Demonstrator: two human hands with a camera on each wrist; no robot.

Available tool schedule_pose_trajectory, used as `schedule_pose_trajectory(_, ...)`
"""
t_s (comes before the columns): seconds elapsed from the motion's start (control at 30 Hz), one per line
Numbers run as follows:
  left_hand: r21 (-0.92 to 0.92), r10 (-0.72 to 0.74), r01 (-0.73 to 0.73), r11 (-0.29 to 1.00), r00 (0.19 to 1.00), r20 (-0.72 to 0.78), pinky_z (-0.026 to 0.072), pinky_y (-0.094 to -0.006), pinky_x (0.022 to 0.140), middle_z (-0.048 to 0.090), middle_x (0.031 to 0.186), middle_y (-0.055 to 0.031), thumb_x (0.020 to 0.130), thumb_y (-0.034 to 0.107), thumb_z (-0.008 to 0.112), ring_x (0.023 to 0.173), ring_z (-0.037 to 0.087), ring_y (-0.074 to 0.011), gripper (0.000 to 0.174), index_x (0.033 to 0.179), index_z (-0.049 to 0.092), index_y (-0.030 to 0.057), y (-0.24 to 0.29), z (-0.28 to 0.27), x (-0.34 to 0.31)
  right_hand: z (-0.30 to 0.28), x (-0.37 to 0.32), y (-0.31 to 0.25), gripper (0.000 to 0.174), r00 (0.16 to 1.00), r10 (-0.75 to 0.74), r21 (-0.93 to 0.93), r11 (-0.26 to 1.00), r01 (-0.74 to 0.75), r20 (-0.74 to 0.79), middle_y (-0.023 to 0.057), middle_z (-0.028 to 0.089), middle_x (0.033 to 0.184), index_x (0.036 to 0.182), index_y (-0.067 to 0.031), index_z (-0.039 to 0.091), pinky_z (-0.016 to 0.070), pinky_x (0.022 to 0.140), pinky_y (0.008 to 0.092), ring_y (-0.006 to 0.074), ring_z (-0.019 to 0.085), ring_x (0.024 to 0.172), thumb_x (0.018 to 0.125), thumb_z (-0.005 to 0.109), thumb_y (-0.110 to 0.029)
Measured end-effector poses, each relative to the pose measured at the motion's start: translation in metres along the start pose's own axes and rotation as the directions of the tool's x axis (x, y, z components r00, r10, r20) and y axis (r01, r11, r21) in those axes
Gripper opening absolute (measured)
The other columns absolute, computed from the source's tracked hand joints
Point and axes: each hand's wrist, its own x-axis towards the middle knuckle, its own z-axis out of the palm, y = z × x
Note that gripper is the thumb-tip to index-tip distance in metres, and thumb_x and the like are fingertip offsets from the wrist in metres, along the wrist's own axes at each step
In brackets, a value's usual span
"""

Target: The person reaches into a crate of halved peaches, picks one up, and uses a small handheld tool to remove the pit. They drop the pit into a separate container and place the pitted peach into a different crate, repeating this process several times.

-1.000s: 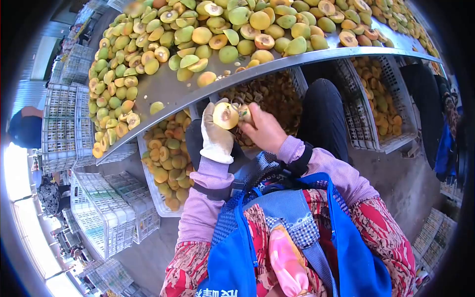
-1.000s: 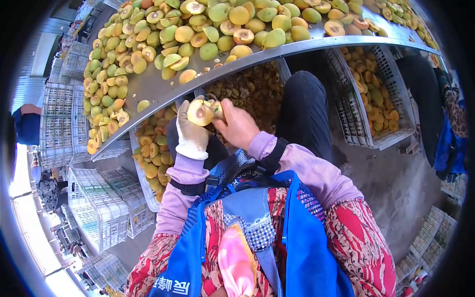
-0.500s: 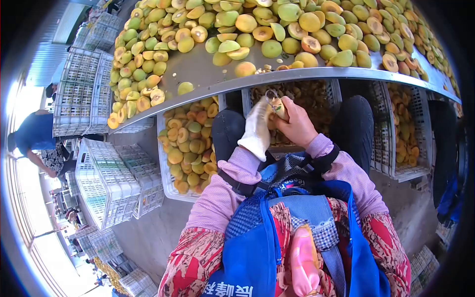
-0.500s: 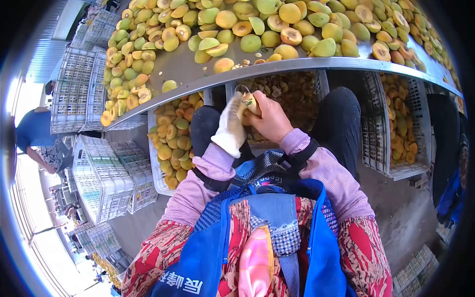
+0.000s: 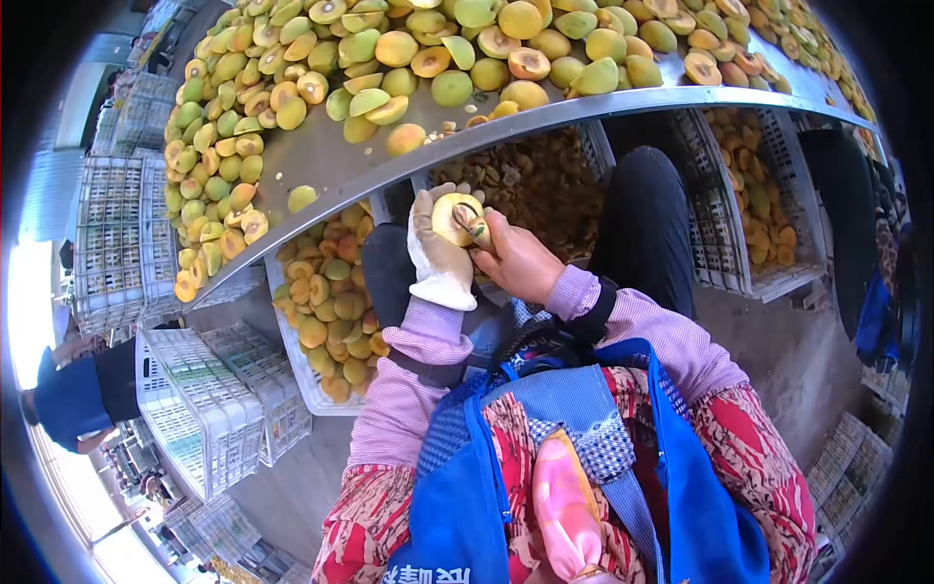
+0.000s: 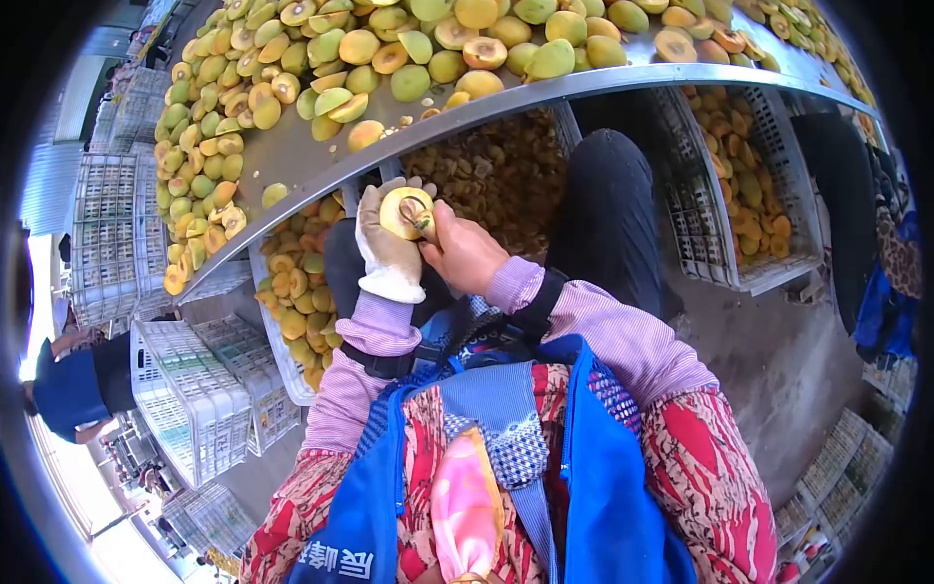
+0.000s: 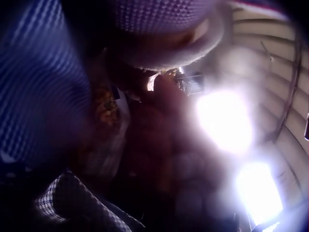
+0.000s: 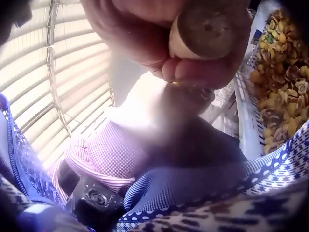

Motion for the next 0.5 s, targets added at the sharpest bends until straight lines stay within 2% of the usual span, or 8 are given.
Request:
schedule_pose_trajectory(0.03,0.053,0.057,-0.058,0.997,0.998,0.020,0.0496,-0.0363,0.076,0.058,0.093,-0.0148,0.091,0.043,0.044,0.082,0.060,-0.0273,0.046,0.102,0.051,-0.0003,-0.002,0.001,0.001,0.001,0.001,0.000,0.037,1.000,0.009,-0.008,1.000,-0.009,0.004,0.0283,0.056,0.084,0.104,0.0043,0.034,0.0445,0.070,0.0455,0.0432,0.055,0.083,0.081,0.054,-0.017)
schedule_pose_trajectory(0.1,0.115,0.100,-0.100,0.988,0.995,0.011,0.0498,-0.0358,0.075,0.058,0.093,-0.0144,0.091,0.045,0.043,0.082,0.060,-0.0270,0.047,0.100,0.051,-0.0003,-0.004,0.003,0.000,0.001,0.004,0.002,0.036,1.000,0.022,-0.012,1.000,-0.022,0.008,0.0284,0.056,0.083,0.103,0.0041,0.035,0.0445,0.071,0.0456,0.0433,0.055,0.083,0.080,0.054,-0.016)
schedule_pose_trajectory(0.17,0.191,0.151,-0.146,0.971,0.988,-0.013,0.0506,-0.0346,0.071,0.059,0.088,-0.0137,0.091,0.050,0.038,0.077,0.061,-0.0269,0.052,0.094,0.052,0.0001,-0.005,0.003,0.000,0.001,0.007,0.005,0.033,0.996,0.023,-0.009,1.000,-0.023,0.082,0.0284,0.056,0.081,0.100,0.0042,0.036,0.0444,0.071,0.0459,0.0436,0.055,0.083,0.078,0.053,-0.013)
schedule_pose_trajectory(0.2,0.194,0.147,-0.142,0.971,0.989,-0.016,0.0506,-0.0346,0.071,0.059,0.088,-0.0137,0.091,0.050,0.038,0.077,0.061,-0.0269,0.052,0.094,0.052,0.0001,-0.003,0.002,-0.001,0.000,0.007,0.006,0.033,0.996,0.027,-0.005,1.000,-0.026,0.082,0.0284,0.056,0.081,0.100,0.0042,0.036,0.0444,0.071,0.0459,0.0436,0.055,0.083,0.078,0.053,-0.013)
schedule_pose_trajectory(0.27,0.143,0.053,-0.046,0.989,0.998,-0.041,0.0510,-0.0349,0.068,0.059,0.084,-0.0137,0.091,0.051,0.036,0.072,0.061,-0.0272,0.053,0.091,0.052,0.0008,0.003,0.004,-0.003,-0.007,0.008,0.006,0.030,0.982,0.029,0.013,0.999,-0.032,0.187,0.0278,0.056,0.081,0.098,0.0048,0.039,0.0451,0.071,0.0450,0.0430,0.055,0.083,0.077,0.053,-0.012)
schedule_pose_trajectory(0.4,0.165,-0.060,0.066,0.984,0.997,-0.044,0.0511,-0.0351,0.064,0.059,0.080,-0.0144,0.091,0.050,0.036,0.070,0.061,-0.0275,0.052,0.088,0.053,0.0011,0.006,0.005,0.002,-0.011,0.011,0.010,0.029,0.972,0.066,0.008,0.998,-0.069,0.225,0.0262,0.057,0.082,0.097,0.0046,0.043,0.0464,0.070,0.0427,0.0404,0.058,0.082,0.077,0.055,-0.012)
schedule_pose_trajectory(0.43,0.158,-0.058,0.062,0.985,0.998,-0.034,0.0517,-0.0395,0.068,0.060,0.083,-0.0172,0.092,0.046,0.037,0.071,0.062,-0.0305,0.048,0.087,0.053,0.0008,0.004,0.001,0.005,-0.012,0.011,0.010,0.029,0.965,0.074,0.040,0.995,-0.086,0.252,0.0241,0.058,0.083,0.099,0.0030,0.044,0.0471,0.070,0.0403,0.0371,0.059,0.082,0.077,0.055,-0.012)
schedule_pose_trajectory(0.5,0.232,-0.044,0.045,0.972,0.999,-0.011,0.0519,-0.0393,0.068,0.060,0.083,-0.0173,0.091,0.043,0.040,0.071,0.062,-0.0302,0.045,0.088,0.053,0.0008,0.005,0.001,0.003,-0.013,0.011,0.013,0.029,0.957,0.079,0.073,0.992,-0.103,0.278,0.0219,0.060,0.085,0.102,0.0014,0.046,0.0478,0.070,0.0380,0.0338,0.061,0.081,0.077,0.056,-0.011)
